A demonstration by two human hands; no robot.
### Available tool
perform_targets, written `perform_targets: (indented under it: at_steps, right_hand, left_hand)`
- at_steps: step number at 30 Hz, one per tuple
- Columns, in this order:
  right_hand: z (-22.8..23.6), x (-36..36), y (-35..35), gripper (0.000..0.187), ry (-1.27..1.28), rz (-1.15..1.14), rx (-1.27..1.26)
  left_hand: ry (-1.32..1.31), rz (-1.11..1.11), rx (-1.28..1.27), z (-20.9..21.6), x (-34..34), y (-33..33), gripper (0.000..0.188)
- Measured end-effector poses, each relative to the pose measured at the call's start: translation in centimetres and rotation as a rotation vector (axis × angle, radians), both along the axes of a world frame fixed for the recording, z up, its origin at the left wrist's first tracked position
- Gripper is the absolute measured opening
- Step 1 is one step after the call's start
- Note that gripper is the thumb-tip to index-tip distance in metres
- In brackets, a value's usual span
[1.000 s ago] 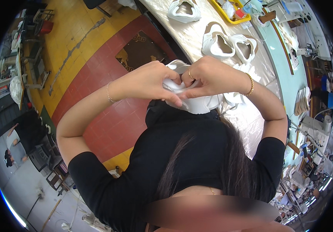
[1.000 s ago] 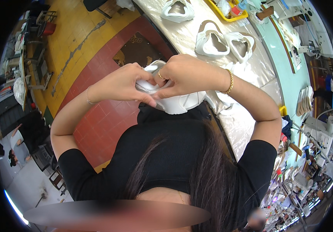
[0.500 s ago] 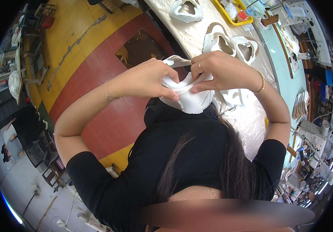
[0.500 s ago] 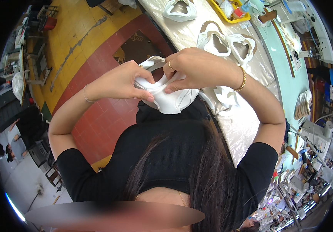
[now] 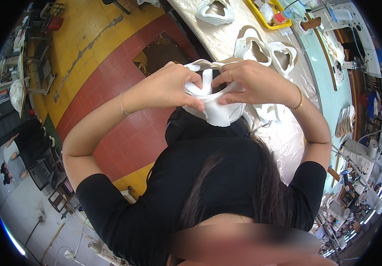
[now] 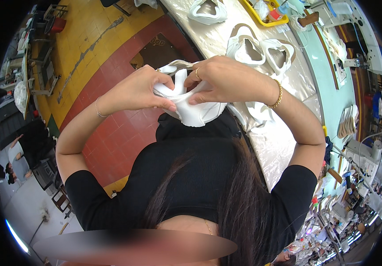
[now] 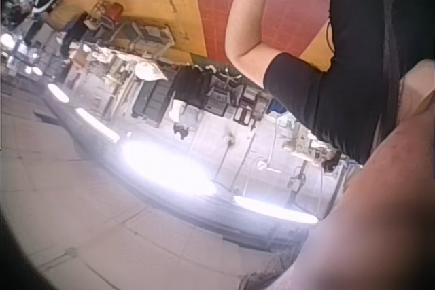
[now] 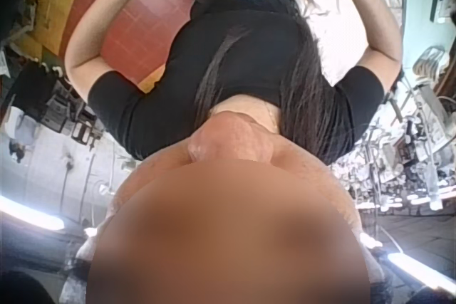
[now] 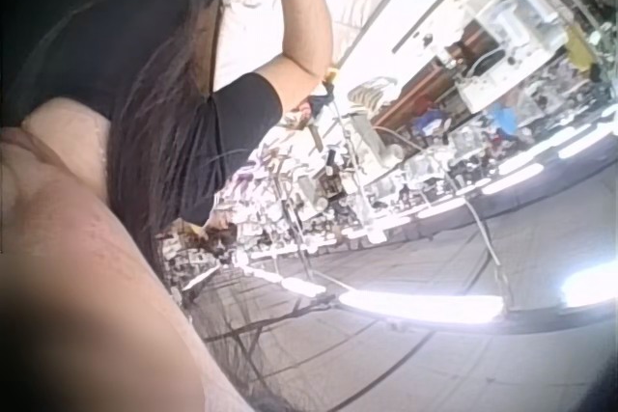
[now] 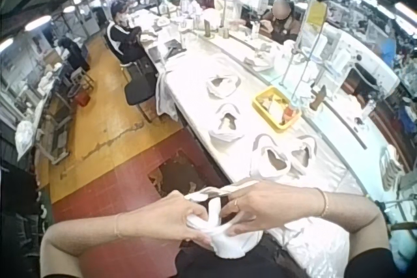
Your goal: The person handles white fabric pieces on a worktable, folds and aligns them, then moves to a cutting table to place small rectangular inserts into a white garment shell. The person continues to position and press the inserts into place.
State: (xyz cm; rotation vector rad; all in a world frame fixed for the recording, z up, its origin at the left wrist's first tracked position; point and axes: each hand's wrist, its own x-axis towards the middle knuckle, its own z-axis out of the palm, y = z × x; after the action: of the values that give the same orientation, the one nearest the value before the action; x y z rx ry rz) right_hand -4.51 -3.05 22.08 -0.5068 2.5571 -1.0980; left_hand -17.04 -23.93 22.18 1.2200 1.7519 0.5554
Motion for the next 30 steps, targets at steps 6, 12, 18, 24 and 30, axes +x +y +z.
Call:
perform_targets:
  at_steps: [6,12,18,24,30]
  right_hand:
    - [-0.4,-0.1,0.1,0.043,-0.037,0.017,-0.002]
    - [-0.6,-0.3,-0.1,0.04,-0.052,-0.036,-0.059]
    - [0.3,0.0,-0.4,0.033,-0.055,-0.073,-0.013]
    - [1.0,0.4,-1.2,0.029,0.023,-0.09,0.015]
    - [0.9,0.5,-0.7,0.025,0.018,-0.093,0.026]
  left_hand:
    - [-0.035,0.058,0.039,-0.8,0.1,-0.3,0.043]
    - [-0.053,0.043,0.078,-1.3,-0.2,-0.6,0.046]
    - [-0.044,-0.061,0.131,-1.1,-0.3,-1.1,0.05]
    - [0.126,-0.084,0.136,-0.5,0.7,-0.8,0.045]
    - [0.18,-0.093,0.116,-0.3,1.1,-0.9,0.045]
